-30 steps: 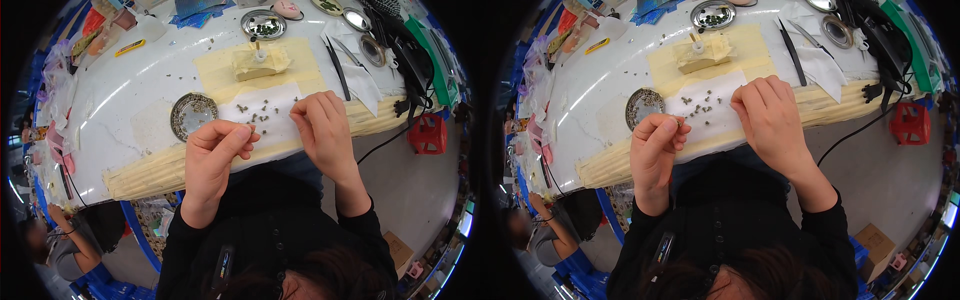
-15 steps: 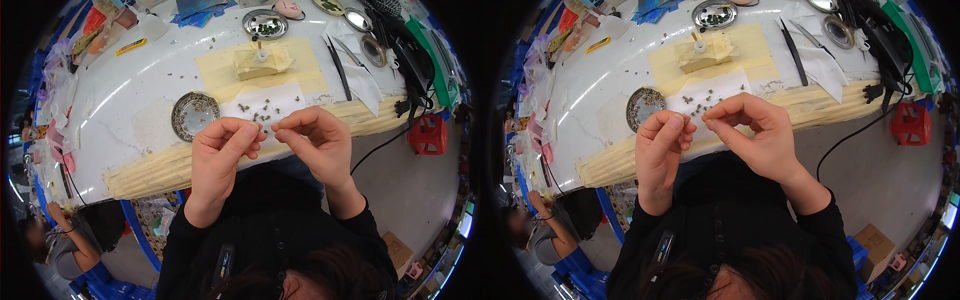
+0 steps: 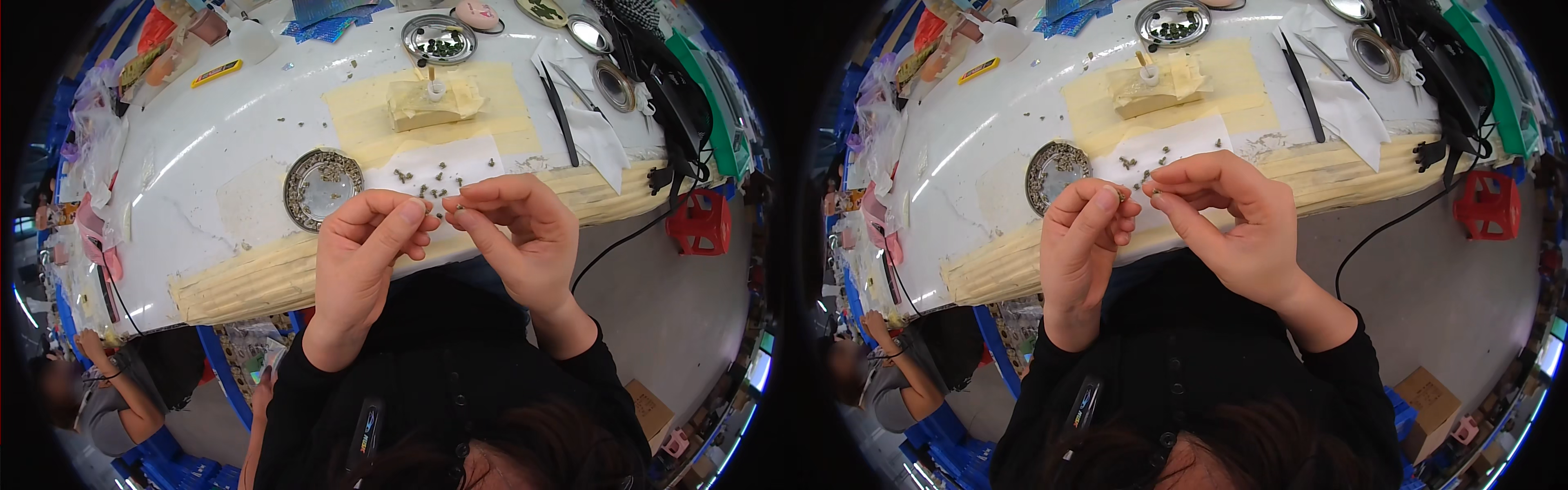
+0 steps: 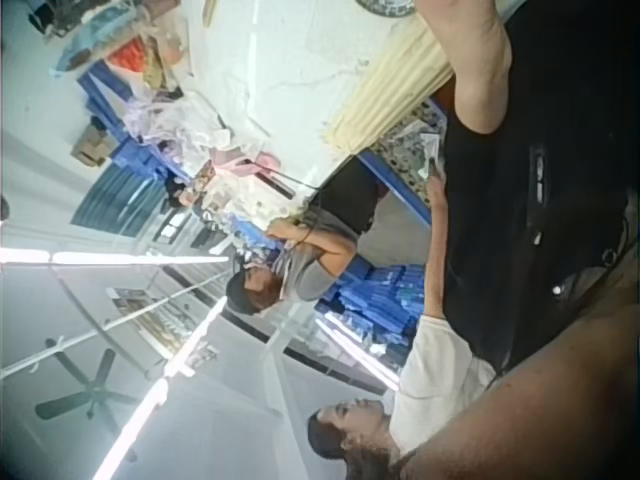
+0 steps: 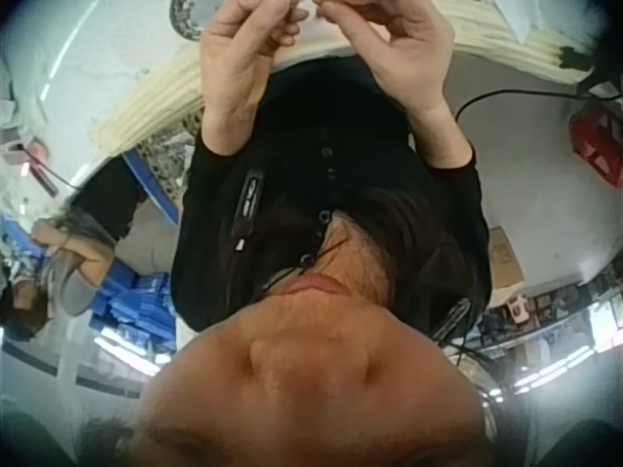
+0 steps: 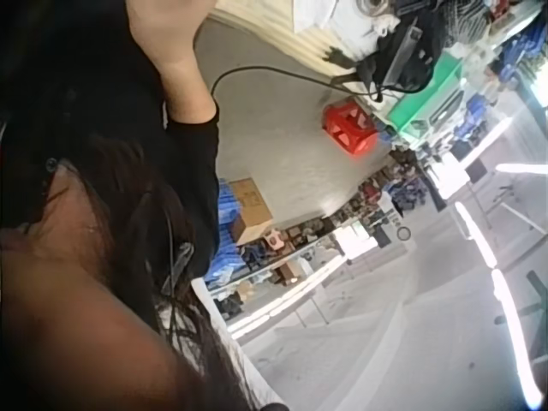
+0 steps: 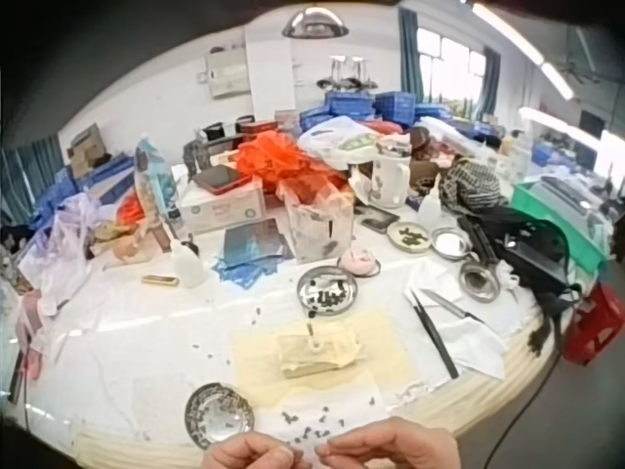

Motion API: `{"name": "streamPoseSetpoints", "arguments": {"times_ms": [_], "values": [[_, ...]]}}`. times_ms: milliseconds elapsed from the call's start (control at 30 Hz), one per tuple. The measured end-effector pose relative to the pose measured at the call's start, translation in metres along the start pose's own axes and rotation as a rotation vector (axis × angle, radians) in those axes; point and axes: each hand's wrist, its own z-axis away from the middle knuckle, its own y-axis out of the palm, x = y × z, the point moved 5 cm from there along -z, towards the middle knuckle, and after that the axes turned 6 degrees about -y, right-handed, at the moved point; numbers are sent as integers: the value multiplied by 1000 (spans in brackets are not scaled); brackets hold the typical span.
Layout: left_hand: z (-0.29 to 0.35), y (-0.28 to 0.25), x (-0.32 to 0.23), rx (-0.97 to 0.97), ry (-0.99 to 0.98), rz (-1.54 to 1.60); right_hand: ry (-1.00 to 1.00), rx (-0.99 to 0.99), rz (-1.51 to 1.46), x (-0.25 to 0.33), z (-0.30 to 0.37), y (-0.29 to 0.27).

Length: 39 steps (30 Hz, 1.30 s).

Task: Assembling small mechanical and plastic components for toys at a factory workbench.

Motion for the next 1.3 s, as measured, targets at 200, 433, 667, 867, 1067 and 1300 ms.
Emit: {"name": "streamPoseSetpoints", "arguments": {"times_ms": [200, 433, 667, 867, 1067, 1300], "values": [[0, 1, 3, 56, -56, 68, -237, -30, 287, 11, 1, 3], [2, 3, 5, 99, -53, 105, -385, 57, 415, 21, -3, 5], [3, 1, 3, 24, 83, -32, -515, 72, 537, 24, 0, 12], [5, 2, 2, -25, 150, -75, -558, 55, 598, 22, 2, 13], [7, 3, 0, -20, 158, -82, -483, 58, 539, 22, 1, 11], [7, 2, 0, -23, 158, -110, -425, 69, 497, 22, 0, 11]]}}
